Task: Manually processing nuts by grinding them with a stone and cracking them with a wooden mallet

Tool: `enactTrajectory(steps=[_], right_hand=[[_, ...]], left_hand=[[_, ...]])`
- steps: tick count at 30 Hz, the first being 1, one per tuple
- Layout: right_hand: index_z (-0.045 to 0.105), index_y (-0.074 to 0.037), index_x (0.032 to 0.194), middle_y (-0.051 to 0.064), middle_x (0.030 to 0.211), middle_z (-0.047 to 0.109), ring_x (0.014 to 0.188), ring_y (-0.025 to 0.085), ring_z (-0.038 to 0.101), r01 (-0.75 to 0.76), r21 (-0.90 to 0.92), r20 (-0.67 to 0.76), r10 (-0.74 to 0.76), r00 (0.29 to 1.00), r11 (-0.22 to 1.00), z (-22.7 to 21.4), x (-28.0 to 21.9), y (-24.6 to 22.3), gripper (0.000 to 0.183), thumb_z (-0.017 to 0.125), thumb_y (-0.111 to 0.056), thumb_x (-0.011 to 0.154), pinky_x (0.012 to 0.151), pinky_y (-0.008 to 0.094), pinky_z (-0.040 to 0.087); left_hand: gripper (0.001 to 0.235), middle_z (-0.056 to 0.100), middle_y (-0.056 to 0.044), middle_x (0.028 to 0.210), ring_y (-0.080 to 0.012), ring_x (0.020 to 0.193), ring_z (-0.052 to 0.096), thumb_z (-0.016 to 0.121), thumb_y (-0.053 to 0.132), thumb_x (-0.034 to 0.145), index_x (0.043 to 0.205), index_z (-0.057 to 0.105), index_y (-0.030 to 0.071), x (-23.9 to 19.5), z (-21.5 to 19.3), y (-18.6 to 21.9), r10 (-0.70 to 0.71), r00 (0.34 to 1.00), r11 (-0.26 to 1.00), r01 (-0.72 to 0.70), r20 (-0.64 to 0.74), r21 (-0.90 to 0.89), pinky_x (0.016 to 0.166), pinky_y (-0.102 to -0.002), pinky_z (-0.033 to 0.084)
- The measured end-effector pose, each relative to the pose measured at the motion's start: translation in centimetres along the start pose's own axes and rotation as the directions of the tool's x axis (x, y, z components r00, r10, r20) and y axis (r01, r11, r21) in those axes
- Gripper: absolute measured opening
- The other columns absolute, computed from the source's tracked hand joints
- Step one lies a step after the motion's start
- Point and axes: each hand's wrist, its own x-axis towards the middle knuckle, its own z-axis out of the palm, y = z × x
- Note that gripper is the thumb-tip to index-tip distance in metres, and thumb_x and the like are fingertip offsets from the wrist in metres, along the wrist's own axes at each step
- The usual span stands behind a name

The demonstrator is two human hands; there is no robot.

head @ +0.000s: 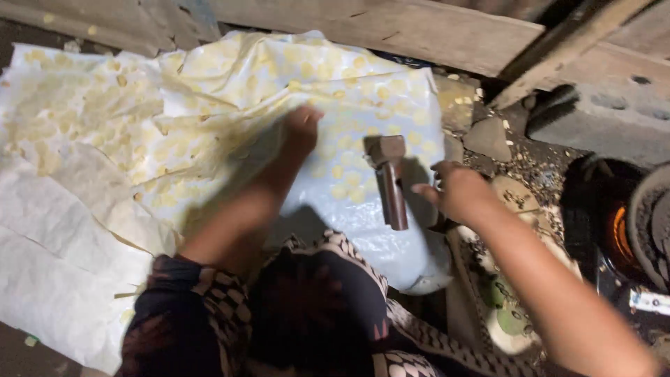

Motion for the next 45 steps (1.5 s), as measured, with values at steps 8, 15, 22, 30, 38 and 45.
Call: enactTrajectory(steps=[8, 15, 22, 30, 38, 45], right_hand=[[0.045, 0.0, 0.128, 0.033, 0.101, 0.069, 0.099, 0.053, 0.069, -0.126, 0.435, -0.273, 0.264, 0.925, 0.891, 15.1, 8.5, -2.0, 0.054, 0.065, -0.042, 0.099, 0.079, 0.062, 0.058], [0.05, 0.002, 0.103, 0.035, 0.075, 0.064, 0.08, 0.055, 0.068, -0.216, 0.447, -0.378, 0.402, 0.834, 0.868, 20.7, 1.9, 2.1, 0.045, 0.063, -0.042, 0.104, 0.063, 0.061, 0.055], [0.058, -0.008, 0.111, 0.023, 0.079, 0.07, 0.084, 0.046, 0.071, -0.309, 0.566, -0.295, 0.537, 0.79, 0.764, 10.6, 1.3, 4.4, 0.036, 0.067, -0.041, 0.099, 0.075, 0.059, 0.053], [0.054, 0.013, 0.093, 0.037, 0.073, 0.05, 0.069, 0.039, 0.05, 0.152, 0.444, -0.843, 0.355, 0.404, 0.883, 14.0, 0.7, 5.4, 0.02, 0.05, -0.004, 0.104, 0.068, 0.051, 0.042], [0.058, -0.001, 0.118, 0.028, 0.09, 0.07, 0.094, 0.049, 0.069, -0.302, 0.517, -0.259, 0.483, 0.837, 0.801, 11.7, 2.2, 3.4, 0.049, 0.067, -0.045, 0.099, 0.08, 0.062, 0.052], [0.063, -0.007, 0.123, 0.01, 0.103, 0.075, 0.089, 0.022, 0.068, -0.015, 0.506, -0.634, 0.384, 0.671, 0.862, 4.8, 3.8, 3.6, 0.03, 0.065, -0.029, 0.103, 0.075, 0.039, 0.052]], left_hand=[[0.023, 0.062, 0.001, 0.105, -0.0238, 0.104, 0.06, 0.07, 0.018, 0.093, 0.115, 0.074, 0.023, -5.3, -8.0, 9.4, 0.185, 0.957, 0.97, -0.214, 0.222, 0.117, 0.093, -0.04, 0.048], [0.013, 0.064, 0.003, 0.1, -0.0211, 0.106, 0.06, 0.069, 0.018, 0.097, 0.108, 0.073, 0.024, -3.9, -9.4, 11.7, 0.23, 0.959, 0.934, -0.265, 0.164, 0.24, 0.103, -0.044, 0.039], [0.016, 0.066, 0.003, 0.095, -0.016, 0.105, 0.062, 0.058, 0.022, 0.097, 0.11, 0.066, 0.024, -6.9, 1.8, 22.2, 0.367, 0.827, 0.919, -0.392, 0.426, -0.031, 0.114, -0.043, 0.035], [0.047, 0.073, -0.02, 0.107, -0.0351, 0.11, 0.07, 0.057, -0.004, 0.095, 0.138, 0.041, 0.003, -7.5, 6.4, 24.9, 0.213, 0.779, 0.973, -0.117, 0.59, -0.198, 0.121, -0.052, 0.036], [0.07, 0.02, -0.01, 0.172, -0.0393, 0.157, 0.013, 0.038, 0.064, 0.104, 0.162, 0.031, 0.026, 0.4, -3.0, 20.5, -0.082, 0.64, 0.915, -0.255, 0.764, 0.312, 0.122, -0.07, 0.004], [0.078, -0.001, 0.003, 0.174, -0.0309, 0.159, -0.005, 0.025, 0.071, 0.099, 0.166, 0.013, 0.034, 5.3, 0.1, 18.7, -0.301, 0.531, 0.881, -0.164, 0.792, 0.445, 0.12, -0.071, -0.004]])
